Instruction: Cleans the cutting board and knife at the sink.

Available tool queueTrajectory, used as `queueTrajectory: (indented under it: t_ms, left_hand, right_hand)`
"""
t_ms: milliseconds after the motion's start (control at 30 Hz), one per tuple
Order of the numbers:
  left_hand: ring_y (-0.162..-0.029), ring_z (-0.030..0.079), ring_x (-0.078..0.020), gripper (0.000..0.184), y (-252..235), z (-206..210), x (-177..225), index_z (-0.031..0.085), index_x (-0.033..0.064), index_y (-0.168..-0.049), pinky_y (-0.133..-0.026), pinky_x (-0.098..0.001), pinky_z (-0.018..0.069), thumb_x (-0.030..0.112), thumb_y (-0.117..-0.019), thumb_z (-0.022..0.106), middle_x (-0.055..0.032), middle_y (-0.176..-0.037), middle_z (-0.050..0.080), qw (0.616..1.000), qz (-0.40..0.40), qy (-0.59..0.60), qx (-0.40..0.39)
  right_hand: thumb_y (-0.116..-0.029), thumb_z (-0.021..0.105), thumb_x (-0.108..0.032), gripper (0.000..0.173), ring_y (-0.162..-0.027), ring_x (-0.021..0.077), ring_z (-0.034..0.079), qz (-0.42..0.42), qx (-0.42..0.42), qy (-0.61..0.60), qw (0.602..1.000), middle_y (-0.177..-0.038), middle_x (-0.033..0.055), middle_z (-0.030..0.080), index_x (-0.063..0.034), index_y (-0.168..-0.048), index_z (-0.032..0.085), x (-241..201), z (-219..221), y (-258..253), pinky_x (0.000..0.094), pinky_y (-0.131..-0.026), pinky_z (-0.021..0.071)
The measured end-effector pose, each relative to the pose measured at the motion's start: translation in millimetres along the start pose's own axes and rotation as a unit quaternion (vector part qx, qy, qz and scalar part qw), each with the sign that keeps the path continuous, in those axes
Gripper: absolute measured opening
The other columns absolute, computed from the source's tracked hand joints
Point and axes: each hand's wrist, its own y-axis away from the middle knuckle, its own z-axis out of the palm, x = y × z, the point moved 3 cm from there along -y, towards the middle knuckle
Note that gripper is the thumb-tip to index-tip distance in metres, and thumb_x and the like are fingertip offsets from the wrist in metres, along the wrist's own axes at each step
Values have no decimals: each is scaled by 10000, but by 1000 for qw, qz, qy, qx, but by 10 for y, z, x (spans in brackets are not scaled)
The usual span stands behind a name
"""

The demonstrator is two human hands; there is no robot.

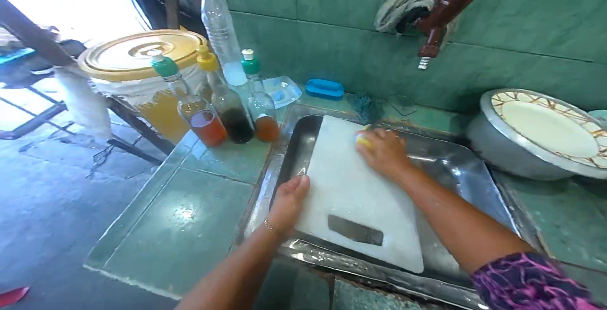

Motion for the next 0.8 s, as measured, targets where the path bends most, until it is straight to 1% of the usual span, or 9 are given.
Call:
queueTrajectory:
  t_ms: [100, 167, 300, 367, 500, 567, 667, 733, 800]
  left_hand:
    - [-747, 723, -179, 298, -48, -95, 85, 650, 5, -1116, -700, -355, 630, 211, -1114, 435, -104, -871, 720, 998, 8, -46, -32]
    - [-775, 725, -169, 290, -10, -241, 159, 663, 11, -1145, -730, -352, 631, 207, -1106, 453, -94, -899, 725, 994, 20, -85, -60]
    - [-785, 723, -128, 264, 160, -518, 243, 673, 34, -1150, -745, -323, 631, 170, -1087, 455, -48, -903, 733, 990, 45, -95, -95]
    - [-787, 720, -127, 261, 232, -672, 213, 654, 37, -1165, -742, -326, 631, 172, -1086, 446, -40, -908, 727, 992, 29, -94, -83]
    - [-713, 710, -122, 277, 299, -865, 145, 673, 45, -1105, -671, -313, 624, 185, -1085, 435, -34, -829, 721, 994, 6, -103, -37]
    - [-697, 703, -117, 272, 296, -858, 122, 674, 46, -1079, -656, -306, 618, 177, -1088, 435, -28, -808, 713, 994, 1, -103, -23]
    - [-701, 700, -117, 250, 253, -841, 110, 668, 39, -1082, -657, -303, 614, 167, -1085, 454, -30, -813, 709, 994, -15, -105, -13]
    - [-722, 710, -124, 201, 244, -807, 101, 651, 34, -1115, -673, -307, 622, 151, -1065, 496, -40, -847, 717, 993, -30, -109, -27]
    - [-770, 728, -150, 202, 214, -752, 138, 638, 18, -1179, -710, -327, 634, 126, -1033, 550, -68, -912, 735, 991, -49, -108, -60]
  right_hand:
    - [-975, 646, -417, 388, -1225, 428, 594, -150, -1, -35, 988, -1294, 178, 651, -235, -1314, 692, -589, 249, 43, 689, -982, 454]
    - [-975, 610, -492, 431, -1273, 441, 576, -165, 19, -43, 985, -1358, 181, 632, -254, -1327, 681, -492, 318, -79, 690, -988, 460]
    - [-978, 689, -375, 503, -1100, 464, 654, 9, 4, -130, 991, -1244, 253, 662, -121, -1403, 599, -131, 169, -710, 696, -899, 500]
    - [-877, 820, -277, 667, -1032, 474, 667, 53, -22, -190, 980, -1168, 295, 670, -74, -1440, 528, -157, 171, -1040, 694, -882, 514]
    - [-747, 880, -85, 837, -1182, 466, 610, 167, -34, -242, 955, -1281, 305, 614, -11, -1469, 463, -641, 258, -1720, 652, -992, 491]
    - [-759, 867, -67, 824, -1227, 448, 587, 209, -7, -310, 927, -1321, 298, 595, -2, -1470, 457, -839, 405, -2046, 630, -1012, 483]
    - [-892, 779, -113, 733, -1176, 415, 615, 239, 22, -424, 873, -1347, 289, 568, -14, -1505, 389, -946, 552, -2288, 588, -946, 534]
    - [-958, 723, -163, 668, -1023, 361, 689, 217, -9, -442, 870, -1317, 260, 582, -38, -1510, 368, -881, 479, -2152, 507, -826, 608]
    - [-979, 710, -257, 677, -944, 329, 677, 174, -62, -414, 891, -1279, 257, 597, -61, -1526, 363, -662, 296, -1827, 486, -801, 588]
